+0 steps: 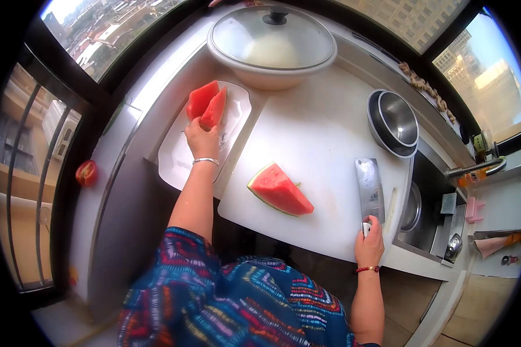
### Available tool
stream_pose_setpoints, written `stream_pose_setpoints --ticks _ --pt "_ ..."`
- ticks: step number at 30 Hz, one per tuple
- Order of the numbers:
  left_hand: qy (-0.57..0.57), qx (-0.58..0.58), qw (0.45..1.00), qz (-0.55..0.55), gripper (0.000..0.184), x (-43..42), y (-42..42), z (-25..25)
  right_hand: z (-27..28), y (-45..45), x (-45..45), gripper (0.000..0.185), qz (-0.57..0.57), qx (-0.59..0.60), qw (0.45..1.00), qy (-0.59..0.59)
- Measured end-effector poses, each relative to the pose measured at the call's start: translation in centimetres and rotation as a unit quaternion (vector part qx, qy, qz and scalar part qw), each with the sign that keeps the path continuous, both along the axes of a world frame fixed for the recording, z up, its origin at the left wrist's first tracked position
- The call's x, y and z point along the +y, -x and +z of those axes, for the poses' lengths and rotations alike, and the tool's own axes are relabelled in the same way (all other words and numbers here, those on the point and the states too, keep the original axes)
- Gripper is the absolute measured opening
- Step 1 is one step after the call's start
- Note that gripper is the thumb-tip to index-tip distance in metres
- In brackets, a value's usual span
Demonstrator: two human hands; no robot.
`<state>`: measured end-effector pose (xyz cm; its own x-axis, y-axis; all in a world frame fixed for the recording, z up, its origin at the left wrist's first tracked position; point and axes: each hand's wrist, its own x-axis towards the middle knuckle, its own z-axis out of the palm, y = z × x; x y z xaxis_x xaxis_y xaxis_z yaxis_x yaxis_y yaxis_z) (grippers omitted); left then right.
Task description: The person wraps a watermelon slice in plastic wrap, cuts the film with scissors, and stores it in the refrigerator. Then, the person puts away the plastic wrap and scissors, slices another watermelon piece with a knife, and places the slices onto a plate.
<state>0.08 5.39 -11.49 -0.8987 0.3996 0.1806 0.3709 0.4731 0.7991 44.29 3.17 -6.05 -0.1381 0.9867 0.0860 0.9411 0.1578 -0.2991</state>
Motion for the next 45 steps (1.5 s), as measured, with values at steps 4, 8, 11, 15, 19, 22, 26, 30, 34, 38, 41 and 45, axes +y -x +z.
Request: stream_pose_setpoints --ticks 4,8,11,15,19,22,26,30,34,38,41,45 --pt "0.021 0.13 0.991 0.002 0.049 -0.9 -0.6 0.1 -0.1 -0.2 0.0 0.041 0.009 0.005 1.0 -0.008" --pt "-0.009 0.041 0.998 -0.048 0.049 -2.9 -2.5 3.6 -0.1 -0.3 0.0 0.041 -0.005 0.005 1.0 0.004" --pt "-0.052 -0.268 0.919 -0.285 0.046 -5.2 -3.5 4.0 -0.1 -0.4 0.0 0.041 -0.009 0.009 1.0 0.013" --pt "0.073 -0.249 0.842 -0.473 0.055 -6.4 -6.0 6.6 -0.2 -0.5 0.0 0.042 -0.002 0.015 1.0 0.01" --pt "0.135 -0.171 0.83 -0.514 0.068 -6.0 -7.9 6.6 -0.4 -0.8 0.1 0.045 0.015 0.016 1.0 -0.001" --pt "0.1 -0.106 0.831 -0.537 0.072 -5.7 -8.4 5.9 -0.5 -1.0 0.1 0.047 0.022 0.012 1.0 -0.003" --pt "0.148 -0.144 0.815 -0.541 0.078 -5.6 -9.1 6.2 -0.3 -1.1 0.2 0.046 0.03 0.019 0.999 0.002" --pt "0.137 -0.113 0.818 -0.548 0.083 -5.9 -10.1 5.5 -0.2 -1.2 0.4 0.045 0.024 0.031 0.999 0.022" --pt "0.121 -0.175 0.862 -0.461 0.079 -5.2 -13.5 5.4 0.5 -1.1 0.5 0.043 0.028 0.067 0.997 0.032" --pt "0.173 -0.041 0.874 -0.452 0.08 -5.5 -14.9 6.4 2.8 -0.3 -0.6 0.044 0.019 0.186 0.982 0.022" --pt "0.146 -0.104 0.856 -0.485 0.083 -6.2 -13.4 6.3 7.2 1.0 -1.8 0.042 -0.022 0.412 0.902 0.129" --pt "0.113 -0.106 0.859 -0.488 0.081 -6.7 -13.0 5.7 11.7 3.0 -3.5 0.043 0.026 0.512 0.822 0.247"
